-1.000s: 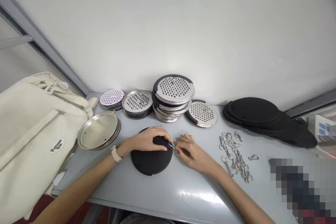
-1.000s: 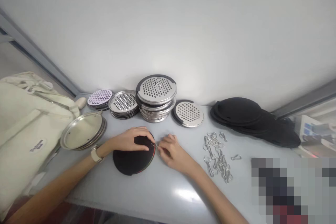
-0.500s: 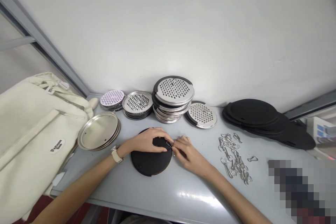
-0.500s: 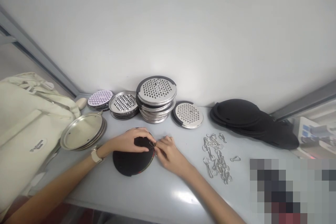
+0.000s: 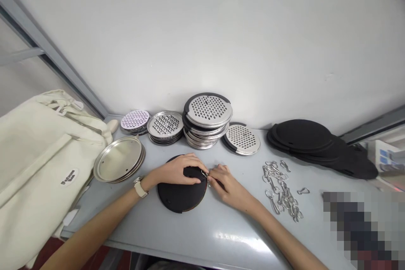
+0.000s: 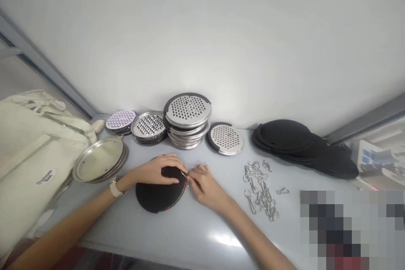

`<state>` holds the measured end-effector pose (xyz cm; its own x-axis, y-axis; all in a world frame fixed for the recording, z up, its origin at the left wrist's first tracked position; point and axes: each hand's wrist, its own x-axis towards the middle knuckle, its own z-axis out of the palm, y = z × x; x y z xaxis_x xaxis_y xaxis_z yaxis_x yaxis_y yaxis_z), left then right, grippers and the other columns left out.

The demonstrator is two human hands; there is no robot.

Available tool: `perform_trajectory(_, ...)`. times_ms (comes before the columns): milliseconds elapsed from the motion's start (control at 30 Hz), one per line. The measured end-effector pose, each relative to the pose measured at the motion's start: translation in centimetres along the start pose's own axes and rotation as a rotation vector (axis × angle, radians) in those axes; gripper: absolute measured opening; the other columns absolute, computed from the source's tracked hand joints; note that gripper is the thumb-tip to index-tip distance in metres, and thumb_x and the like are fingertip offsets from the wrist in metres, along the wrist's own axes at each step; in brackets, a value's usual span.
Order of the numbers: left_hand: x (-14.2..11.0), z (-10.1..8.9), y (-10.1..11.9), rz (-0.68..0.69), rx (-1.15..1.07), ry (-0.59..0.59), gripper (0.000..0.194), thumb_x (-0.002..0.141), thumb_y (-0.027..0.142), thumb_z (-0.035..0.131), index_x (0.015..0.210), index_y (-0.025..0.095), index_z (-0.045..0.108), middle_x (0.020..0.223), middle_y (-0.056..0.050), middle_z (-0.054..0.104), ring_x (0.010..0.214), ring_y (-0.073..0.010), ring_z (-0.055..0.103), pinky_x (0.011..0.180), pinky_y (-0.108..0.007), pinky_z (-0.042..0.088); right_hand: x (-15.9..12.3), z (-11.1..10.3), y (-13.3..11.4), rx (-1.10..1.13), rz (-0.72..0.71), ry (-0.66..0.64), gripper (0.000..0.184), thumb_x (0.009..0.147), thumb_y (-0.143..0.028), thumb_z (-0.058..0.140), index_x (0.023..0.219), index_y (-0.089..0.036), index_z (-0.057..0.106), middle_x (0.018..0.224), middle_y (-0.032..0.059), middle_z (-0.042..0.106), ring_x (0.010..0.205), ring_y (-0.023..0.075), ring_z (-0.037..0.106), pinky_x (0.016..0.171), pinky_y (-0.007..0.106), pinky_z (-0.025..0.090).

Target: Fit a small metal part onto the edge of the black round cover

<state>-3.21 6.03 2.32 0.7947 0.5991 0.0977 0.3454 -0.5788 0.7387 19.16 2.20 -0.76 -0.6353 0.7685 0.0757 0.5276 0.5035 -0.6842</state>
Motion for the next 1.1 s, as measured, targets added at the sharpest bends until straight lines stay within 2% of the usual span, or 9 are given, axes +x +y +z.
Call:
perform_trajectory(400, 0.11, -0.16, 0.44, -0.012, -0.006, -0.007, 0.025, 0.081, 0.024, 0.063, 0.106, 0.022, 0.066, 0.105, -0.001, 0.07, 0.102, -0.0171, 0.059, 0.104, -0.032, 0.035, 0.07, -0.79, 0.38, 0.054, -0.042, -0.06, 0.029, 0.099, -0.026, 0.034, 0.074, -0.02, 0.049, 0.072, -0.0001, 0.055, 0.08, 0.0163, 0.047, 0.086, 0.036, 0.034)
perform_trajectory(867, 0.11, -0.12, 0.33, -0.01, -0.017, -0.032, 0.024, 0.084, 0.026, 0.061, 0.108, 0.022, 0.065, 0.109, -0.002, 0.069, 0.105, -0.0175, 0.058, 0.106, -0.034, 0.033, -0.2, -0.59, 0.3, 0.096, -0.015, -0.012, 0.02, 0.095, -0.025, 0.039, 0.078, -0.021, 0.047, 0.074, 0.0, 0.054, 0.077, 0.0169, 0.046, 0.083, 0.038, 0.037)
perform_trajectory(1100, -0.05, 0.25, -0.14, 0.028, 0.01, 0.014, 0.019, 0.08, 0.023, 0.064, 0.098, 0.02, 0.066, 0.109, -0.004, 0.067, 0.107, -0.0175, 0.057, 0.108, -0.034, 0.032, -0.08, -0.05, 0.48, 0.076, 0.039, 0.041, 0.019, 0.093, -0.024, 0.042, 0.075, -0.021, 0.045, 0.07, -0.0015, 0.048, 0.075, 0.0162, 0.044, 0.081, 0.036, 0.037)
